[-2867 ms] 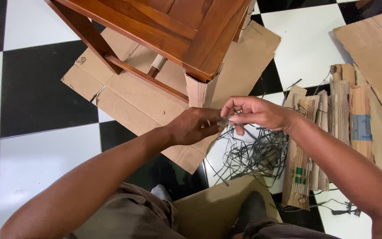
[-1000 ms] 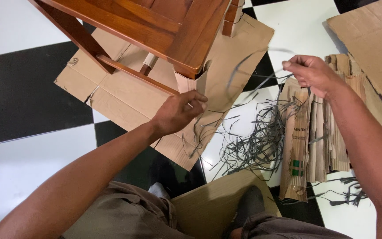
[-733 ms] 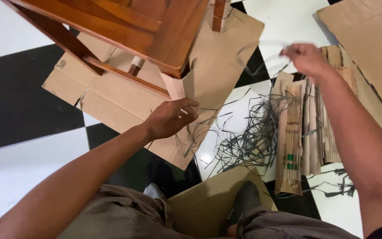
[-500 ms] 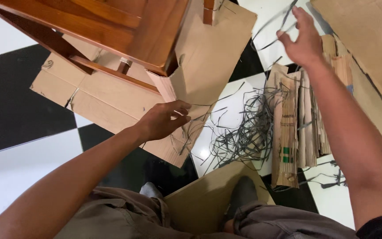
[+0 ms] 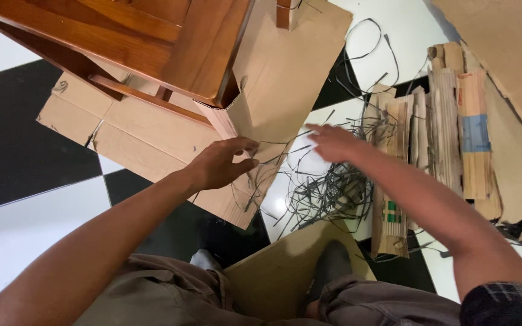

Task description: Wrapping a wooden chair leg with protective cardboard and securing it with wire ties

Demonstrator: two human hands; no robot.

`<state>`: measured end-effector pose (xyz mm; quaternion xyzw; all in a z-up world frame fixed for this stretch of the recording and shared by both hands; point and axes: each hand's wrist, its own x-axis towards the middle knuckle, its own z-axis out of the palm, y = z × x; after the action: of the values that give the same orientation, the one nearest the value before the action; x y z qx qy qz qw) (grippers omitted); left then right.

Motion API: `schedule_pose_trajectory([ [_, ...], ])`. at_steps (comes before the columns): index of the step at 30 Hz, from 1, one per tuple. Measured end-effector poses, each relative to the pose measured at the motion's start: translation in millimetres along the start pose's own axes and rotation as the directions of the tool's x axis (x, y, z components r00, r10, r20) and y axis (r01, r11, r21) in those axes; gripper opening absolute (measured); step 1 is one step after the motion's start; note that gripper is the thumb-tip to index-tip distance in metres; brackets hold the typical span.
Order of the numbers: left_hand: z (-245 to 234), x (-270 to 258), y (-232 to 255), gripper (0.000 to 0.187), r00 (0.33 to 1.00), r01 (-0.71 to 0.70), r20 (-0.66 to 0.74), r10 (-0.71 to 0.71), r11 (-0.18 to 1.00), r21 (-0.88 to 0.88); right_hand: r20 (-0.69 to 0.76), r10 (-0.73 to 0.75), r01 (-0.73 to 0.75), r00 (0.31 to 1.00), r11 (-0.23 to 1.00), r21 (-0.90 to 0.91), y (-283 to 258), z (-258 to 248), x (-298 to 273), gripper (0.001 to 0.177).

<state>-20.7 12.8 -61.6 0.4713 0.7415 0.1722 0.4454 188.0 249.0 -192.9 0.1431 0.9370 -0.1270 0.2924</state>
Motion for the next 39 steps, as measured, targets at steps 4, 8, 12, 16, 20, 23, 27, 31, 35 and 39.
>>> schedule_pose_trajectory([
  [4,1,4,-8,0.044,0.999,0.023,0.022,-0.023,1.0,0.016,0.054,-0.003,0.004,0.999,1.0,-0.012,-8,37,32,0.049],
  [8,1,7,-16,0.044,0.999,-0.023,0.038,0.021,0.998,0.065,-0.052,0.006,-0.006,0.999,1.0,0.008,10,86,60,0.049],
  [12,-2,0,-13,0.046,0.998,-0.047,0.049,0.042,0.994,0.103,-0.125,-0.011,0.015,0.992,0.999,0.034,28,117,72,0.054],
  [16,-4,-3,-20,0.047,0.996,-0.078,0.051,0.073,0.99,0.115,-0.129,-0.007,0.043,0.992,0.962,0.271,14,70,40,0.037],
  [20,-2,-4,-28,0.052,0.992,-0.123,0.034,0.121,0.988,0.093,-0.372,-0.128,0.304,0.919,0.83,0.467,-32,-4,-7,0.018],
  [23,3,-1,-31,0.055,0.99,-0.144,0.018,0.143,0.985,0.099,-0.468,-0.168,0.443,0.868,0.686,0.576,-69,-44,-30,0.011],
  [27,6,5,-31,0.025,0.986,-0.162,-0.016,0.165,0.98,0.113,-0.588,-0.178,0.58,0.789,0.531,0.618,-88,-63,-26,0.012],
  [31,-9,-6,-20,0.021,0.987,-0.149,-0.04,0.154,0.984,0.099,-0.572,-0.095,0.547,0.815,0.452,0.704,-80,-77,-26,0.016],
  [35,-20,-14,-21,0.021,0.982,-0.14,-0.103,0.16,0.973,0.182,-0.497,-0.071,0.478,0.865,0.421,0.771,-69,-87,-34,0.021],
  [39,-26,-15,-20,0.023,0.979,-0.073,-0.171,0.11,0.976,0.206,-0.371,-0.14,0.362,0.918,0.682,0.636,-62,-87,-36,0.014],
])
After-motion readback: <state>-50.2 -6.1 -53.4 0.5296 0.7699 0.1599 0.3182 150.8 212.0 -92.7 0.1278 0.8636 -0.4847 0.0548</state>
